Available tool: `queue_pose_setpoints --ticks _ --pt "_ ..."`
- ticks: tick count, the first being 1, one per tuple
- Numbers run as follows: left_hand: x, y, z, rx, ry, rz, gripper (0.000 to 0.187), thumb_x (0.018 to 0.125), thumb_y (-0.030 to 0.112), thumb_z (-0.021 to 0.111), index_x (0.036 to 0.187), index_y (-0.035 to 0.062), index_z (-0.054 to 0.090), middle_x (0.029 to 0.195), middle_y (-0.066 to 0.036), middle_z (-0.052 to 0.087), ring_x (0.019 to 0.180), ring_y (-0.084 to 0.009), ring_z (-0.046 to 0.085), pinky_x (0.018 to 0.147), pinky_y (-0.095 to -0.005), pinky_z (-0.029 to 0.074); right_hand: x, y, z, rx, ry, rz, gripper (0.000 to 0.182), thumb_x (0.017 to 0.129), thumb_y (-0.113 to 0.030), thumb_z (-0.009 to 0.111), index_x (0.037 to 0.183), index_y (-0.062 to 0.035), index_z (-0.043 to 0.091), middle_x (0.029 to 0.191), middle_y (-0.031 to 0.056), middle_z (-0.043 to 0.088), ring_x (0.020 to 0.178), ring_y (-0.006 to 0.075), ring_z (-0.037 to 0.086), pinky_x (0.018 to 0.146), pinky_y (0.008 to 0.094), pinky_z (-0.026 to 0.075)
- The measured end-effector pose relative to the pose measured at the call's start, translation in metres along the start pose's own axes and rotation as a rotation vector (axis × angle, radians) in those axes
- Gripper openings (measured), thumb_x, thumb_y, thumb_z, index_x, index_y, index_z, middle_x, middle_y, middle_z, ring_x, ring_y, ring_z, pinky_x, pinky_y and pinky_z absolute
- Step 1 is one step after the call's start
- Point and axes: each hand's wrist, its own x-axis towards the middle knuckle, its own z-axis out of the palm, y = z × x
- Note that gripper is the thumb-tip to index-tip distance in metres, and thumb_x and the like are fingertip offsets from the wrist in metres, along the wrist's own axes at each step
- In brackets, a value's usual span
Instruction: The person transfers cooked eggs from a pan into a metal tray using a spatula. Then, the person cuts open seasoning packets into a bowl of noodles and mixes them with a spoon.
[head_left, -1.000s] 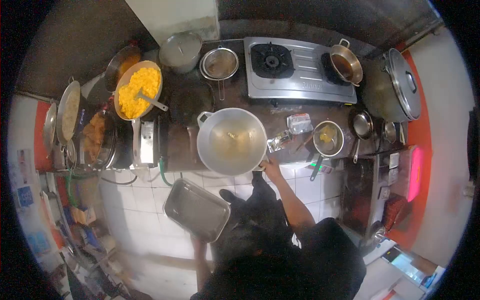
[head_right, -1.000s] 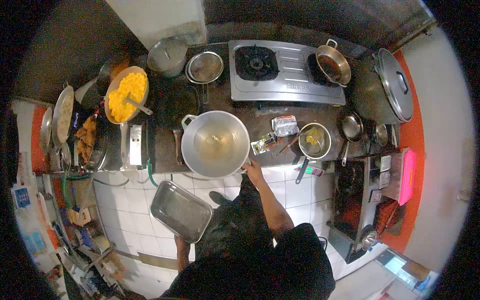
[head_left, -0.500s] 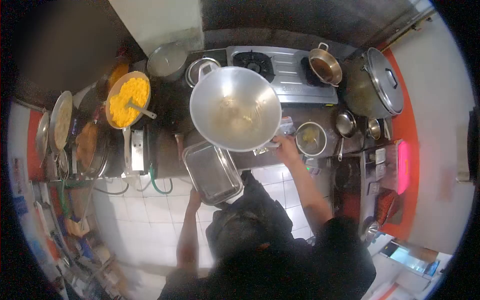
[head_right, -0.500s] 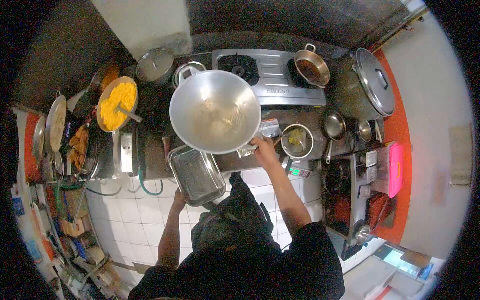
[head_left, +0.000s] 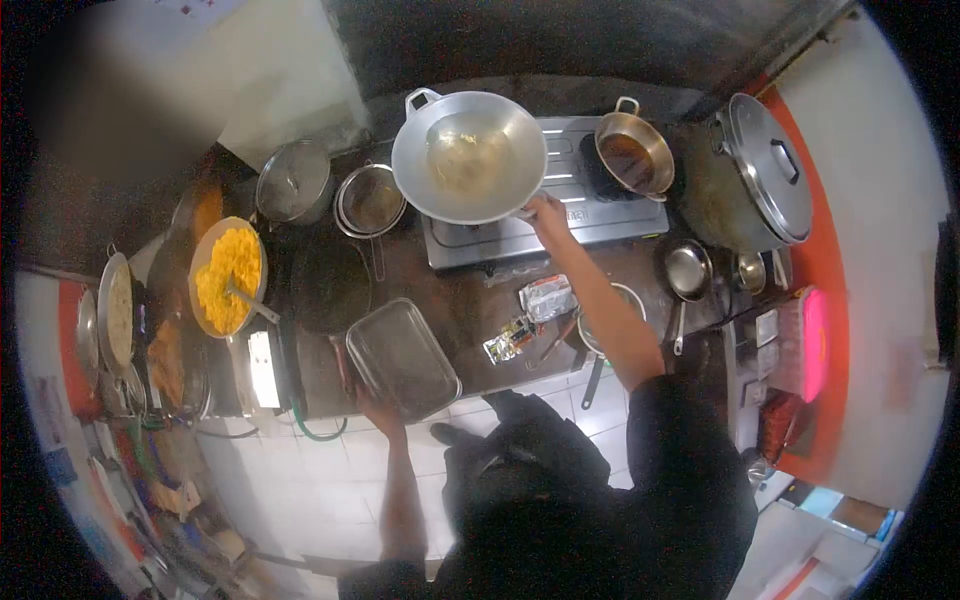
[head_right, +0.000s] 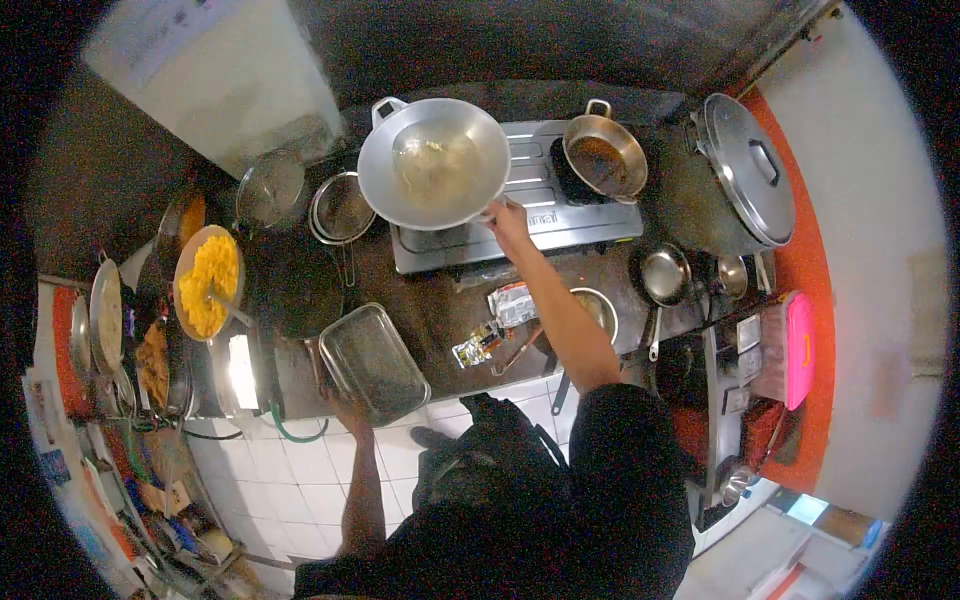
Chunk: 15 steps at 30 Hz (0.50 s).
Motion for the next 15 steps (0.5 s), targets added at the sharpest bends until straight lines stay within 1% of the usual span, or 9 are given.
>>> queue_pose_setpoints --ticks 1,4,6,7,10,11,12,14,15 --pt "-0.005 0.027 -0.007 0.150 0.030 0.115 0.065 0.083 0.019 0.065 0.137 -0.0033 0.035 0.137 -0.021 0.038 0.129 -0.0334 0.034 0.109 -0.0421 0.026 0.008 0.003 0.003 0.016 -0.012 0.013 0.041 0.076 -0.003 0.054 0.112 0.0158 0.046 0.102 0.0169 0.059 0.099 0.0279 0.060 0.091 0.0412 0.050" --pt "-0.040 0.067 -0.029 0.138 -0.008 0.132 0.062 0.087 0.016 0.060 0.138 -0.0030 0.031 0.140 -0.020 0.034 0.132 -0.0346 0.030 0.110 -0.0443 0.023 0.029 0.023 0.003 0.021 0.007 0.009 0.040 0.077 -0.004 0.054 0.113 0.0140 0.047 0.104 0.0175 0.059 0.095 0.0263 0.061 0.089 0.0412 0.052" --pt "-0.067 0.062 -0.040 0.219 -0.063 0.093 0.061 0.089 0.016 0.056 0.140 -0.0023 0.028 0.141 -0.020 0.033 0.132 -0.0341 0.031 0.110 -0.0445 0.024 0.037 0.035 0.001 0.061 0.132 0.080 0.038 0.078 -0.005 0.055 0.111 0.0122 0.049 0.105 0.0183 0.059 0.091 0.0245 0.062 0.087 0.0405 0.052" --pt "-0.079 0.078 -0.045 0.187 -0.088 0.055 0.060 0.089 0.016 0.056 0.140 -0.0003 0.029 0.142 -0.020 0.032 0.133 -0.0344 0.030 0.109 -0.0454 0.025 0.034 0.033 0.003 0.061 0.133 0.064 0.036 0.079 -0.005 0.055 0.110 0.0117 0.050 0.105 0.0185 0.059 0.089 0.0243 0.062 0.085 0.0398 0.053" --pt "-0.103 0.090 -0.042 0.196 -0.168 0.229 0.054 0.090 0.016 0.052 0.139 0.0026 0.034 0.146 -0.019 0.028 0.135 -0.0353 0.028 0.106 -0.0487 0.029 0.001 0.019 0.021 0.180 0.167 0.047 0.033 0.079 -0.004 0.058 0.108 0.0116 0.051 0.105 0.0195 0.060 0.088 0.0249 0.062 0.079 0.0387 0.056" --pt "-0.106 0.101 -0.038 0.137 -0.239 0.059 0.053 0.089 0.014 0.053 0.138 0.0027 0.036 0.148 -0.018 0.027 0.136 -0.0355 0.026 0.105 -0.0479 0.030 0.012 0.023 0.015 0.184 0.180 0.034 0.033 0.079 -0.004 0.058 0.108 0.0116 0.051 0.105 0.0195 0.060 0.088 0.0249 0.062 0.079 0.0387 0.056" --pt "-0.111 0.094 -0.033 0.131 -0.278 0.166 0.054 0.086 0.006 0.054 0.138 0.0034 0.037 0.149 -0.018 0.026 0.138 -0.0349 0.023 0.105 -0.0466 0.030 0.026 0.043 0.005 0.198 0.178 0.022 0.034 0.079 -0.004 0.059 0.108 0.0119 0.051 0.104 0.0195 0.060 0.088 0.0256 0.062 0.078 0.0395 0.056" --pt "-0.116 0.121 -0.030 0.063 -0.318 0.079 0.056 0.085 0.001 0.053 0.139 0.0039 0.037 0.149 -0.018 0.025 0.138 -0.0340 0.024 0.105 -0.0467 0.030 0.025 0.055 0.005 0.239 0.178 0.001 0.035 0.079 -0.004 0.060 0.108 0.0122 0.050 0.103 0.0195 0.060 0.089 0.0263 0.062 0.077 0.0403 0.057" --pt "-0.118 0.129 -0.033 0.016 -0.329 0.107 0.056 0.085 0.002 0.052 0.139 0.0037 0.036 0.149 -0.017 0.025 0.138 -0.0332 0.025 0.105 -0.0464 0.031 0.012 0.056 0.004 0.244 0.173 0.040 0.036 0.079 -0.005 0.062 0.108 0.0118 0.050 0.102 0.0190 0.060 0.088 0.0268 0.062 0.077 0.0402 0.057"
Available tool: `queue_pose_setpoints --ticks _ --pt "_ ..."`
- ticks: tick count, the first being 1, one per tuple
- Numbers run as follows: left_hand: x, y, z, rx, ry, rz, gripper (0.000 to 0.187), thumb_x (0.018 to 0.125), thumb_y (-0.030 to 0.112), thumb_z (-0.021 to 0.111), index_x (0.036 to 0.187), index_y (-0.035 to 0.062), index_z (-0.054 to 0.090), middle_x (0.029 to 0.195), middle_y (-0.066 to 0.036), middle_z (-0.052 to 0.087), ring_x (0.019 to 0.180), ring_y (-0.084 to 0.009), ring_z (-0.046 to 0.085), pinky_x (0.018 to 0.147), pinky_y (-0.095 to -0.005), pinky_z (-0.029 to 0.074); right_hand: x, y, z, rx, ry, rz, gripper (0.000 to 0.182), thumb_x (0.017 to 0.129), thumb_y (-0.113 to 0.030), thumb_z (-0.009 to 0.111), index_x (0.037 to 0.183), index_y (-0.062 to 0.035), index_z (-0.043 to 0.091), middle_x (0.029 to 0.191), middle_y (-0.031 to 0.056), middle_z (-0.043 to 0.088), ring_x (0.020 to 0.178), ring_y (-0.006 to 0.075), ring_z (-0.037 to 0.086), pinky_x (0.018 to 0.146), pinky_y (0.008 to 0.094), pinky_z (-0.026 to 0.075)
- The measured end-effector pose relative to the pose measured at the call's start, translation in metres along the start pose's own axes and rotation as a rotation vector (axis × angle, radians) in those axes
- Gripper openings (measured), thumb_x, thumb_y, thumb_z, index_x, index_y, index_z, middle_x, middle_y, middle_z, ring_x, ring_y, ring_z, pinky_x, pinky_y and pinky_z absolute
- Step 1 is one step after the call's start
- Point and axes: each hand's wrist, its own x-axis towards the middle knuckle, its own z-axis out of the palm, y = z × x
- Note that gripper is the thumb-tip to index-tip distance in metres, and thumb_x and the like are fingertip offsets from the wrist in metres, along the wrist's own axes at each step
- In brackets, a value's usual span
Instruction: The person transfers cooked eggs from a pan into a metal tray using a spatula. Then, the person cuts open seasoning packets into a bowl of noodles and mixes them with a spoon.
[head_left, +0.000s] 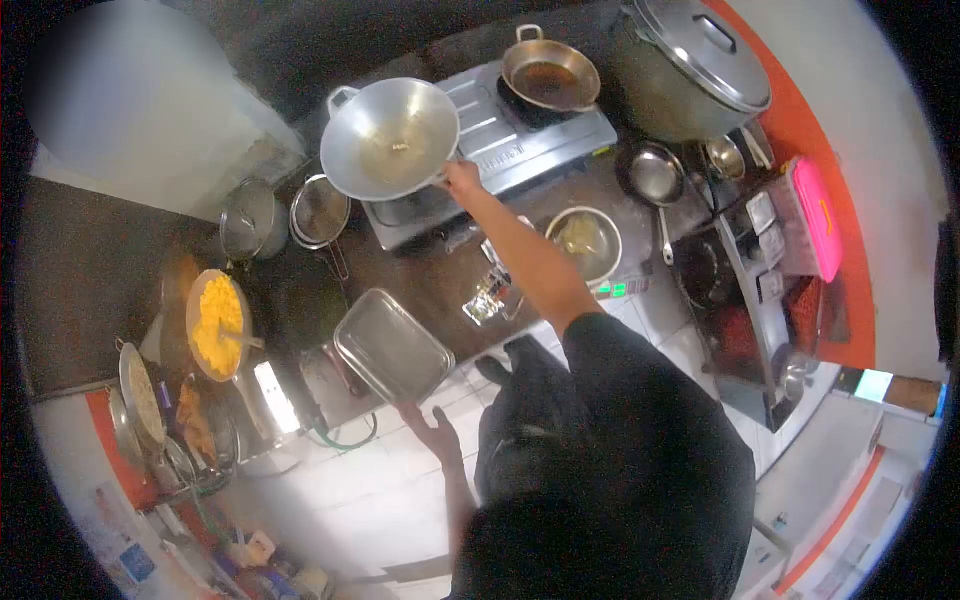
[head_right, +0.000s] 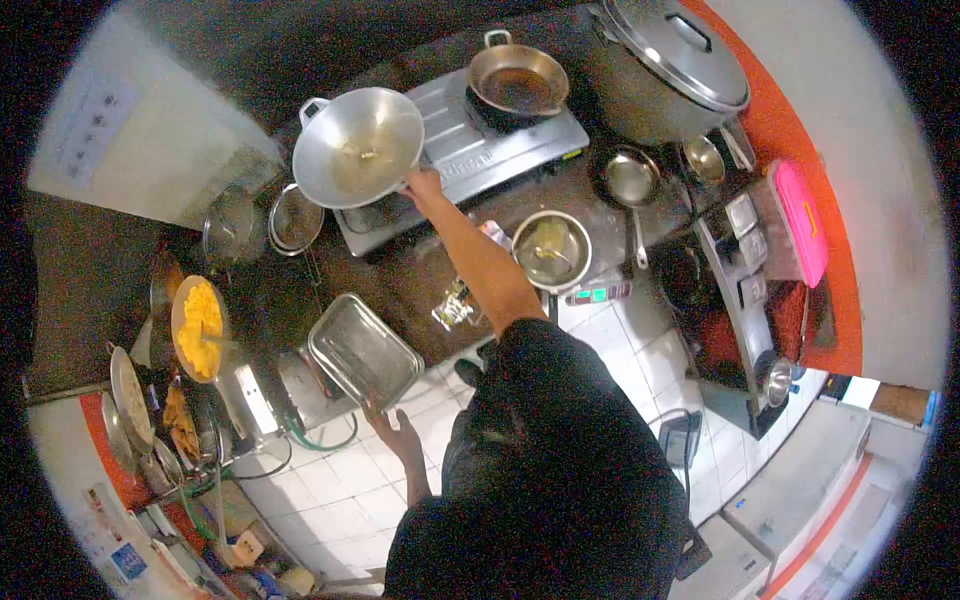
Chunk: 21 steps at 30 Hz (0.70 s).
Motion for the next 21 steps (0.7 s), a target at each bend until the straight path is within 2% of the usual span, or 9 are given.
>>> queue_pose_setpoints --ticks 7,9,12,13,15,16,17,20,21 --pt "-0.013 0.017 0.021 0.073 0.001 0.189 0.041 0.090 0.013 0.053 0.130 0.0039 0.051 0.140 -0.018 0.043 0.132 -0.0332 0.037 0.104 -0.0425 0.034 -0.037 -0.038 -0.003 -0.029 0.123 0.181 0.039 0.080 -0.016 0.068 0.112 -0.0011 0.053 0.099 0.0119 0.061 0.080 0.0227 0.063 0.075 0.0346 0.056" --pt "-0.007 0.015 0.048 0.001 -0.067 0.175 0.038 0.090 0.015 0.053 0.126 0.0042 0.054 0.136 -0.018 0.047 0.129 -0.0333 0.041 0.104 -0.0421 0.034 -0.087 -0.058 -0.048 0.003 -0.173 0.062 0.033 0.081 -0.024 0.071 0.106 -0.0069 0.058 0.090 0.0071 0.063 0.071 0.0178 0.060 0.067 0.0325 0.056" --pt "0.023 0.057 0.098 0.106 -0.254 0.203 0.034 0.088 0.018 0.058 0.118 0.0024 0.060 0.124 -0.019 0.057 0.117 -0.0323 0.052 0.100 -0.0389 0.038 -0.183 -0.153 -0.168 -0.283 0.010 0.096 0.025 0.087 -0.022 0.065 0.103 -0.0029 0.067 0.090 0.0103 0.067 0.067 0.0177 0.063 0.058 0.0274 0.052" --pt "0.033 0.074 0.118 0.118 -0.337 0.171 0.033 0.087 0.018 0.059 0.116 0.0018 0.061 0.120 -0.019 0.059 0.114 -0.0320 0.054 0.098 -0.0383 0.039 -0.166 -0.157 -0.257 -0.010 0.029 0.076 0.019 0.089 -0.014 0.060 0.101 -0.0004 0.066 0.091 0.0119 0.068 0.067 0.0192 0.065 0.058 0.0283 0.053" --pt "0.050 0.098 0.161 0.195 -0.537 0.048 0.030 0.085 0.015 0.059 0.110 0.0005 0.061 0.113 -0.018 0.061 0.111 -0.0336 0.055 0.095 -0.0402 0.042 -0.142 -0.203 -0.427 0.071 0.265 -0.407 0.020 0.087 -0.010 0.056 0.104 0.0000 0.062 0.088 0.0116 0.068 0.066 0.0215 0.064 0.059 0.0296 0.053" --pt "0.062 0.066 0.189 0.524 -0.469 0.461 0.037 0.089 0.023 0.055 0.121 0.0060 0.059 0.116 -0.020 0.060 0.101 -0.0315 0.060 0.080 -0.0381 0.050 -0.129 -0.238 -0.486 -0.063 0.801 -0.492 0.015 0.087 -0.018 0.059 0.089 -0.0025 0.061 0.071 0.0073 0.061 0.058 0.0132 0.056 0.049 0.0276 0.045" --pt "0.077 0.052 0.210 0.914 -0.620 0.910 0.040 0.090 0.028 0.055 0.122 0.0053 0.058 0.119 -0.021 0.058 0.103 -0.0336 0.060 0.087 -0.0418 0.047 -0.080 -0.241 -0.607 -0.334 1.128 -0.819 0.020 0.091 -0.022 0.056 0.081 -0.0048 0.058 0.065 0.0044 0.056 0.055 0.0128 0.053 0.046 0.0261 0.042" --pt "0.065 0.131 0.279 0.637 -0.792 -0.134 0.039 0.088 0.036 0.057 0.122 0.0152 0.060 0.127 -0.021 0.054 0.117 -0.0405 0.050 0.099 -0.0422 0.039 -0.044 -0.335 -0.699 -0.055 0.960 -0.556 0.028 0.090 -0.030 0.061 0.094 -0.0036 0.051 0.068 0.0050 0.053 0.052 0.0150 0.052 0.046 0.0253 0.046" --pt "0.075 0.060 0.277 0.483 -0.849 0.185 0.035 0.089 0.038 0.056 0.118 0.0193 0.063 0.131 -0.021 0.051 0.118 -0.0395 0.050 0.098 -0.0416 0.040 -0.025 -0.353 -0.722 -0.120 0.911 -0.421 0.037 0.089 -0.035 0.061 0.103 -0.0017 0.051 0.079 0.0079 0.056 0.057 0.0169 0.054 0.050 0.0274 0.049"
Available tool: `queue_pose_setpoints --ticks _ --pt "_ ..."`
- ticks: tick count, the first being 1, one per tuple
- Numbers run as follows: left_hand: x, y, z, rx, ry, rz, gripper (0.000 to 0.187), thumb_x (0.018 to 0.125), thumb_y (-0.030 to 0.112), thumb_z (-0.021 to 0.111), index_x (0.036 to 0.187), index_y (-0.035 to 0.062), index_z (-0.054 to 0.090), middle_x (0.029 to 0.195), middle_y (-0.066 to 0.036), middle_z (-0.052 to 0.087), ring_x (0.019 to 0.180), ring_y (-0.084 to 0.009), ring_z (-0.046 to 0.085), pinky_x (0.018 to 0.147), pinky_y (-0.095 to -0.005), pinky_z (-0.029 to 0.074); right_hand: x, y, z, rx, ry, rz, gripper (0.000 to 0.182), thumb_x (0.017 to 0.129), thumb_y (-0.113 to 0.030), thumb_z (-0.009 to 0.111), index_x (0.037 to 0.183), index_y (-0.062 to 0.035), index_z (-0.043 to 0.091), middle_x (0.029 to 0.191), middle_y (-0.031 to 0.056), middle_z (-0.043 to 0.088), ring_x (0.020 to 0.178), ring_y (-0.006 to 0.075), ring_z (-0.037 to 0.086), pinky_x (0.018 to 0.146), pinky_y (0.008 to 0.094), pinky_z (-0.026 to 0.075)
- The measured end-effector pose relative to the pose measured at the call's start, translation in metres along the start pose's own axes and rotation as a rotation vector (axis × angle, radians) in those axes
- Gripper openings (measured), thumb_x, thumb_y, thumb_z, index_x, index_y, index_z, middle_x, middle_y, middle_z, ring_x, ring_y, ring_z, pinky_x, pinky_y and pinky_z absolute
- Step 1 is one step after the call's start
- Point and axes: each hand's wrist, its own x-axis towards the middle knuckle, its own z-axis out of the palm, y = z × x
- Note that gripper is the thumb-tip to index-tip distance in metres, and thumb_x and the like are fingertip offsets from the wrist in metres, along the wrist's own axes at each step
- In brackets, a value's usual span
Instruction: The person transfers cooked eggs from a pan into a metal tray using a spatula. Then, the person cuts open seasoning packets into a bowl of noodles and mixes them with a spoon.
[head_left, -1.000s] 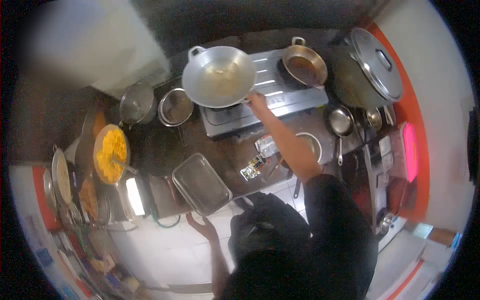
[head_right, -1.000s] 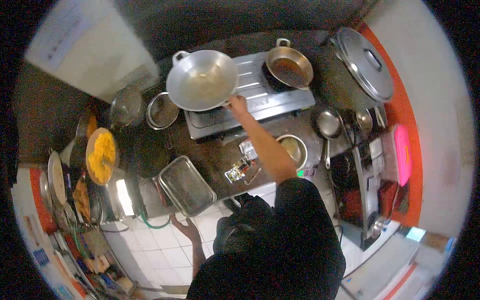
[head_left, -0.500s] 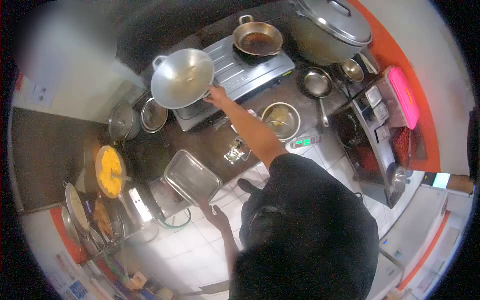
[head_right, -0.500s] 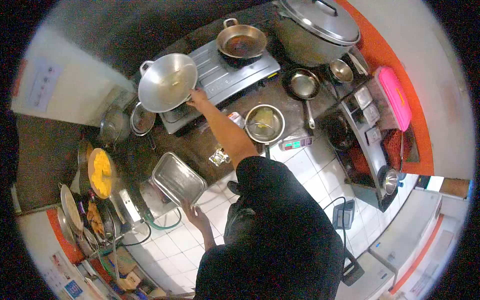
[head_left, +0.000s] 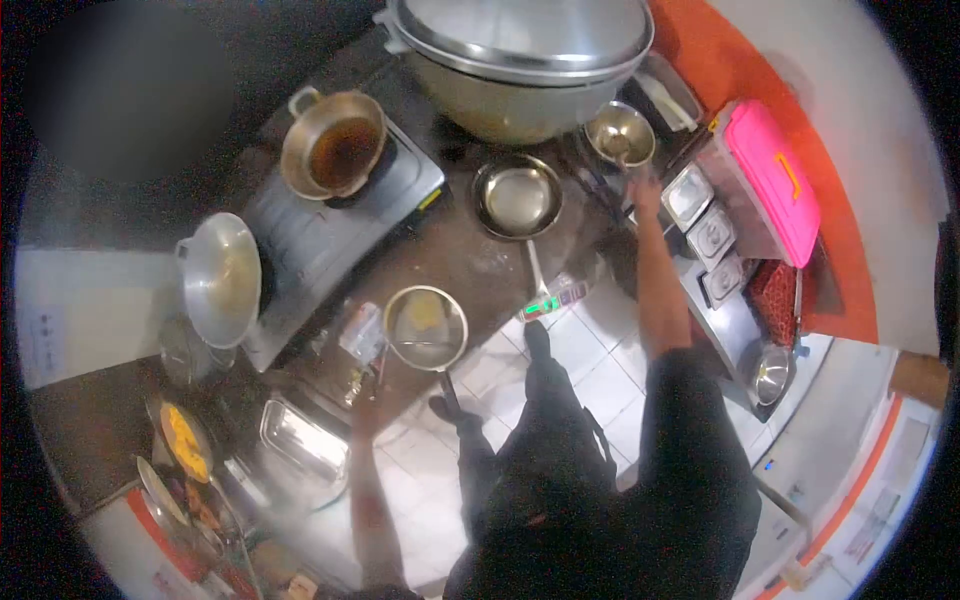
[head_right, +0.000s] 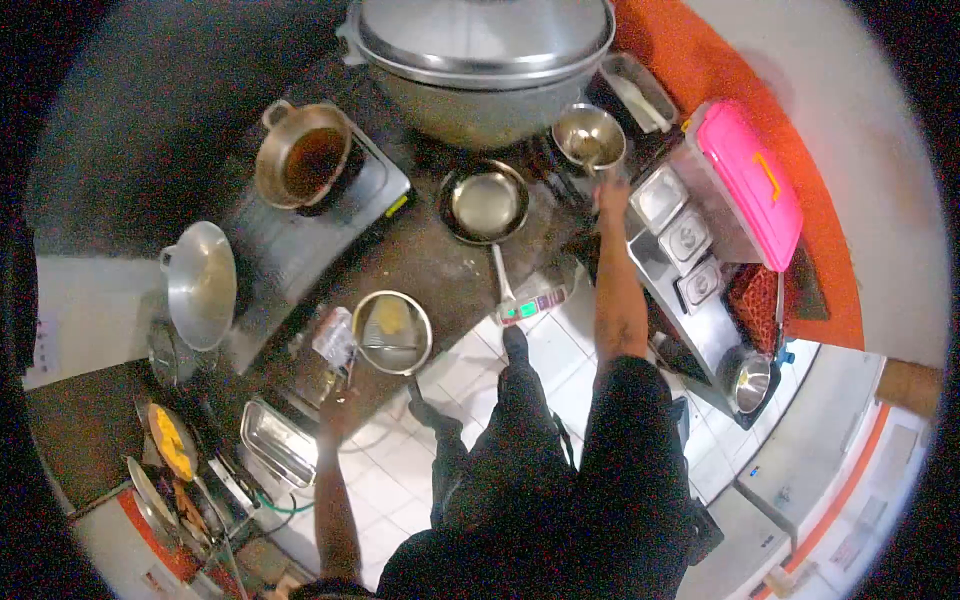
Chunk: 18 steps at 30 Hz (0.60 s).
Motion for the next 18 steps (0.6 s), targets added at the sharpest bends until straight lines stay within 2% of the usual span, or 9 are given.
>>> queue_pose_setpoints --ticks 2,4,6,8,10,13,14,16,18 --pt "0.016 -0.057 0.035 -0.604 -0.145 -0.035 0.037 0.089 0.025 0.057 0.125 0.0151 0.055 0.132 -0.017 0.049 0.116 -0.0348 0.052 0.095 -0.0398 0.043 0.030 -0.022 0.004 -0.113 -0.098 0.105 0.048 0.089 -0.040 0.061 0.112 0.0002 0.050 0.090 0.0108 0.059 0.062 0.0188 0.057 0.054 0.0295 0.051" --pt "0.032 -0.109 0.065 -1.481 -0.289 -0.237 0.043 0.090 0.013 0.058 0.132 0.0109 0.047 0.134 -0.014 0.047 0.114 -0.0301 0.053 0.091 -0.0381 0.047 0.022 -0.039 0.023 0.155 -0.298 0.339 0.045 0.088 -0.022 0.063 0.123 -0.0021 0.044 0.093 0.0106 0.056 0.072 0.0199 0.059 0.058 0.0297 0.053" --pt "0.026 -0.134 0.081 -0.854 -0.302 -0.085 0.052 0.089 0.005 0.058 0.136 0.0078 0.039 0.125 -0.011 0.051 0.110 -0.0268 0.055 0.083 -0.0382 0.051 0.094 0.023 0.001 0.203 -0.704 0.218 0.042 0.088 -0.014 0.059 0.124 -0.0027 0.041 0.099 0.0126 0.056 0.081 0.0242 0.059 0.068 0.0324 0.056" --pt "0.002 -0.023 0.044 -1.204 -0.327 -0.307 0.044 0.092 0.011 0.056 0.133 0.0105 0.043 0.116 -0.008 0.056 0.098 -0.0208 0.058 0.072 -0.0376 0.054 0.134 0.052 -0.007 0.329 -0.395 0.440 0.043 0.090 -0.009 0.051 0.132 -0.0093 0.041 0.117 0.0146 0.056 0.101 0.0276 0.060 0.072 0.0356 0.057" --pt "0.006 -0.076 0.080 -0.753 -0.196 -0.232 0.043 0.093 0.020 0.057 0.133 0.0124 0.044 0.110 -0.005 0.058 0.087 -0.0165 0.059 0.063 -0.0353 0.053 0.120 0.032 -0.014 0.215 -0.286 0.328 0.040 0.088 -0.018 0.056 0.126 -0.0063 0.046 0.111 0.0150 0.059 0.096 0.0287 0.062 0.073 0.0376 0.056" --pt "0.007 -0.013 0.068 -0.439 0.041 0.029 0.042 0.092 0.028 0.057 0.130 0.0130 0.047 0.104 -0.003 0.058 0.079 -0.0141 0.056 0.059 -0.0319 0.050 0.111 0.021 -0.043 -0.018 -0.241 0.132 0.044 0.086 -0.032 0.064 0.117 -0.0018 0.055 0.102 0.0155 0.063 0.088 0.0302 0.065 0.075 0.0407 0.055" --pt "0.004 0.015 0.060 -0.325 0.120 0.106 0.042 0.092 0.031 0.057 0.129 0.0133 0.047 0.102 -0.003 0.058 0.077 -0.0134 0.055 0.058 -0.0307 0.050 0.054 -0.023 -0.038 -0.027 -0.323 -0.030 0.044 0.084 -0.015 0.065 0.117 0.0087 0.049 0.107 0.0161 0.059 0.091 0.0291 0.064 0.075 0.0416 0.056" --pt "-0.011 0.063 0.038 -1.868 -0.244 -0.315 0.043 0.092 0.038 0.055 0.118 0.0035 0.051 0.082 -0.003 0.058 0.067 -0.0144 0.056 0.055 -0.0295 0.048 0.051 -0.036 -0.070 -0.506 -0.472 -0.088 0.042 0.085 -0.017 0.065 0.119 0.0038 0.049 0.105 0.0123 0.060 0.083 0.0241 0.063 0.067 0.0364 0.055" --pt "-0.021 0.091 0.025 -1.491 -0.112 -0.409 0.042 0.093 0.041 0.054 0.116 0.0060 0.052 0.081 -0.002 0.056 0.061 -0.0111 0.051 0.050 -0.0259 0.043 -0.025 -0.075 -0.086 -0.130 -0.395 -0.060 0.033 0.084 -0.012 0.066 0.112 0.0006 0.052 0.117 0.0167 0.053 0.087 0.0270 0.061 0.063 0.0321 0.053"
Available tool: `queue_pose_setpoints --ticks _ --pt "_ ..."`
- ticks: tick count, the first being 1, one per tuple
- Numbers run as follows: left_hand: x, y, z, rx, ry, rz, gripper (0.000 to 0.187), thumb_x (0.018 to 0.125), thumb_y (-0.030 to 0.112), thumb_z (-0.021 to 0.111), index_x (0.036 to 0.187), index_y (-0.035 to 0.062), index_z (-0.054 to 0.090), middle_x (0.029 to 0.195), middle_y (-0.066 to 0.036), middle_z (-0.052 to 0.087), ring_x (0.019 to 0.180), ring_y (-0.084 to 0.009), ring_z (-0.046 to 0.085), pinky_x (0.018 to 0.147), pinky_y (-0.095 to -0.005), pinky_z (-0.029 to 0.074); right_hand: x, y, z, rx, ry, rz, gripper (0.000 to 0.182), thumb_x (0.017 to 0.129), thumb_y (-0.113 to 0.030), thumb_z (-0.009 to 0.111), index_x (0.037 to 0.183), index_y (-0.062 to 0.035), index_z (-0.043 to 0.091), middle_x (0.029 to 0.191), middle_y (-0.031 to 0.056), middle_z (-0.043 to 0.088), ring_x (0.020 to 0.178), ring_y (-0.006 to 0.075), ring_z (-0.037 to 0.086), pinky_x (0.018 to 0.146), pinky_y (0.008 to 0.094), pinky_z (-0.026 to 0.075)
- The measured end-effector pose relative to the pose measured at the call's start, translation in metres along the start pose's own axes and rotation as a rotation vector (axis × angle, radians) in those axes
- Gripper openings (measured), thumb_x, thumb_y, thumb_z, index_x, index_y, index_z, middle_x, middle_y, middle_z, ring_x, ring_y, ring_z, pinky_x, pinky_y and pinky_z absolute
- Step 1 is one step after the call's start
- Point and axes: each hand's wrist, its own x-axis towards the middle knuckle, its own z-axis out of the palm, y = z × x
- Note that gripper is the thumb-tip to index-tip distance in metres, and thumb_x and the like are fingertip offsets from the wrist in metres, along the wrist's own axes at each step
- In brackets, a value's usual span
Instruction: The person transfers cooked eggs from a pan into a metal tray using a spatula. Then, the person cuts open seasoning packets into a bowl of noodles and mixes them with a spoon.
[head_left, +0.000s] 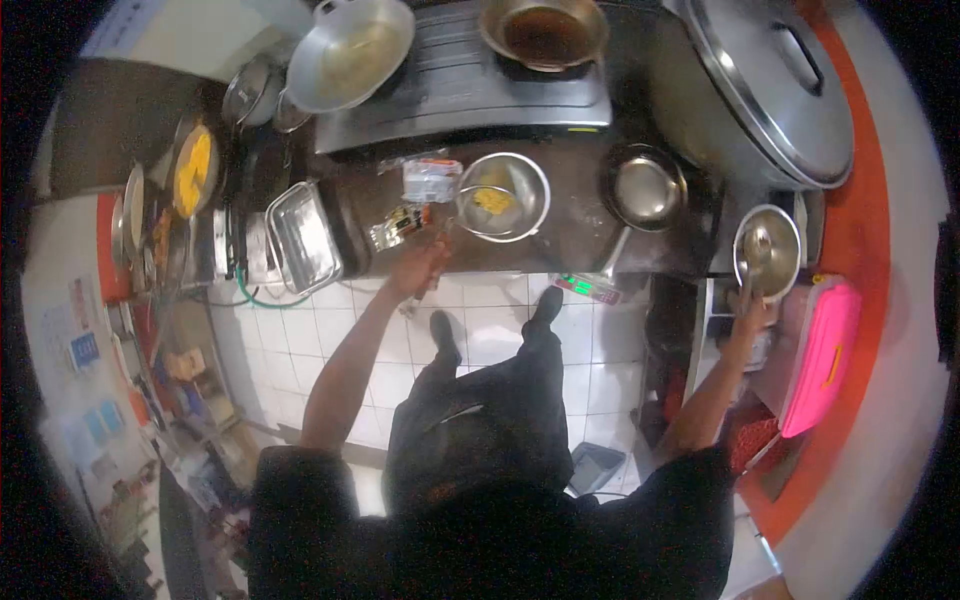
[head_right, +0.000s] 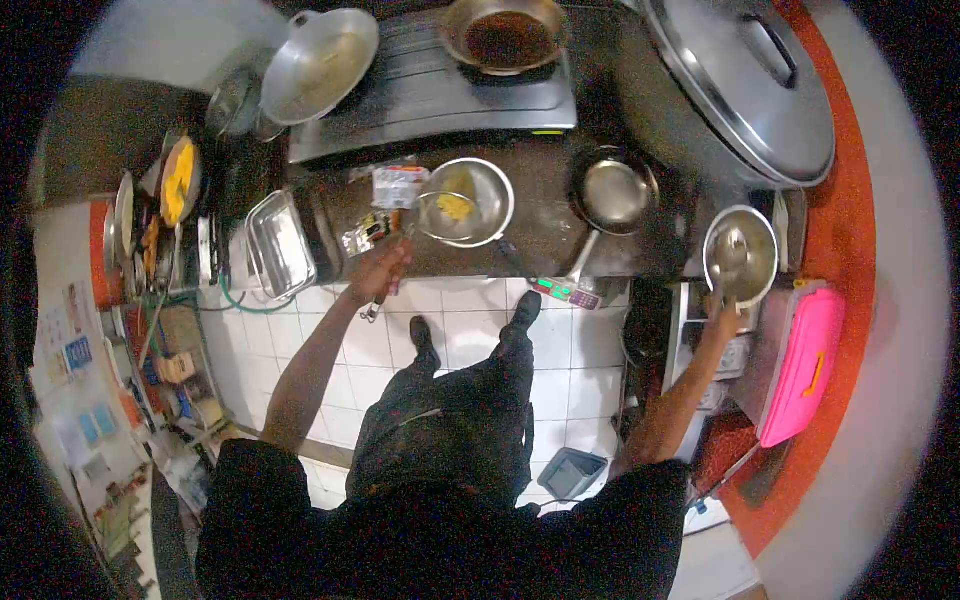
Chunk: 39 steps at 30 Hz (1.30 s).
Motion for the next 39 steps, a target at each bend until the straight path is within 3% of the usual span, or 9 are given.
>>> queue_pose_setpoints --ticks 1,5,12,15,17,18,19,28,39 --pt "-0.013 0.004 0.004 0.359 0.203 0.015 0.040 0.093 0.043 0.052 0.114 0.0086 0.054 0.081 -0.001 0.054 0.055 -0.0078 0.046 0.044 -0.0223 0.038 -0.052 -0.036 0.028 -0.061 0.038 -0.072 0.036 0.086 -0.011 0.063 0.116 0.0013 0.050 0.113 0.0152 0.056 0.084 0.0240 0.060 0.061 0.0294 0.053" --pt "-0.084 0.007 0.000 0.110 0.123 0.098 0.037 0.096 0.039 0.048 0.098 0.0030 0.051 0.057 -0.001 0.045 0.042 -0.0102 0.042 0.039 -0.0260 0.036 -0.173 -0.060 0.036 -0.672 -0.127 -0.148 0.033 0.086 -0.009 0.060 0.116 -0.0006 0.051 0.105 0.0109 0.060 0.087 0.0187 0.058 0.069 0.0304 0.050" --pt "-0.145 0.004 -0.045 0.359 0.295 0.357 0.029 0.097 0.031 0.048 0.096 0.0023 0.052 0.055 0.000 0.045 0.043 -0.0085 0.045 0.039 -0.0255 0.035 -0.407 0.063 0.165 -0.702 -0.599 0.265 0.036 0.083 -0.018 0.064 0.111 -0.0011 0.050 0.100 0.0133 0.060 0.090 0.0235 0.055 0.080 0.0380 0.046" --pt "-0.149 -0.009 -0.070 0.503 0.347 0.505 0.027 0.094 0.028 0.053 0.102 0.0022 0.052 0.059 -0.006 0.053 0.047 -0.0169 0.053 0.044 -0.0303 0.040 -0.472 0.170 0.232 -0.579 -0.546 -0.087 0.030 0.082 -0.010 0.062 0.107 -0.0017 0.049 0.090 0.0098 0.060 0.076 0.0185 0.058 0.067 0.0335 0.049" --pt "-0.139 -0.030 -0.094 0.768 0.407 0.726 0.028 0.092 0.027 0.056 0.105 0.0024 0.051 0.063 -0.009 0.057 0.053 -0.0232 0.057 0.048 -0.0336 0.043 -0.508 0.115 0.300 -0.583 -0.460 0.172 0.031 0.080 -0.010 0.060 0.108 -0.0018 0.051 0.090 0.0105 0.061 0.077 0.0198 0.059 0.069 0.0333 0.048" --pt "-0.134 -0.041 -0.108 1.031 0.475 0.934 0.031 0.090 0.026 0.059 0.108 0.0025 0.050 0.067 -0.013 0.061 0.058 -0.0295 0.061 0.052 -0.0370 0.046 -0.519 0.097 0.319 -0.644 -0.455 0.245 0.034 0.078 -0.011 0.060 0.109 -0.0013 0.053 0.090 0.0107 0.061 0.081 0.0211 0.060 0.071 0.0341 0.047" --pt "-0.130 -0.047 -0.121 1.083 0.444 0.816 0.036 0.087 0.026 0.064 0.112 0.0045 0.048 0.077 -0.018 0.064 0.070 -0.0378 0.063 0.059 -0.0429 0.049 -0.520 0.112 0.330 -0.373 -0.489 0.264 0.034 0.078 -0.012 0.060 0.108 0.0003 0.050 0.084 0.0095 0.059 0.073 0.0179 0.058 0.062 0.0292 0.046" --pt "-0.059 -0.044 -0.174 1.199 0.407 0.969 0.042 0.086 0.030 0.065 0.113 0.0057 0.043 0.086 -0.025 0.063 0.077 -0.0449 0.062 0.063 -0.0516 0.048 -0.508 0.166 0.359 -0.264 -0.453 0.169 0.034 0.080 -0.005 0.057 0.110 -0.0026 0.041 0.082 0.0077 0.055 0.063 0.0135 0.055 0.052 0.0266 0.046" --pt "-0.032 -0.079 -0.183 1.096 0.279 0.669 0.037 0.092 0.026 0.056 0.118 0.0052 0.041 0.096 -0.028 0.059 0.089 -0.0480 0.058 0.072 -0.0499 0.047 -0.475 0.250 0.340 -0.310 -0.326 0.145 0.032 0.082 -0.008 0.060 0.105 -0.0025 0.038 0.088 0.0162 0.057 0.073 0.0192 0.059 0.064 0.0302 0.049"
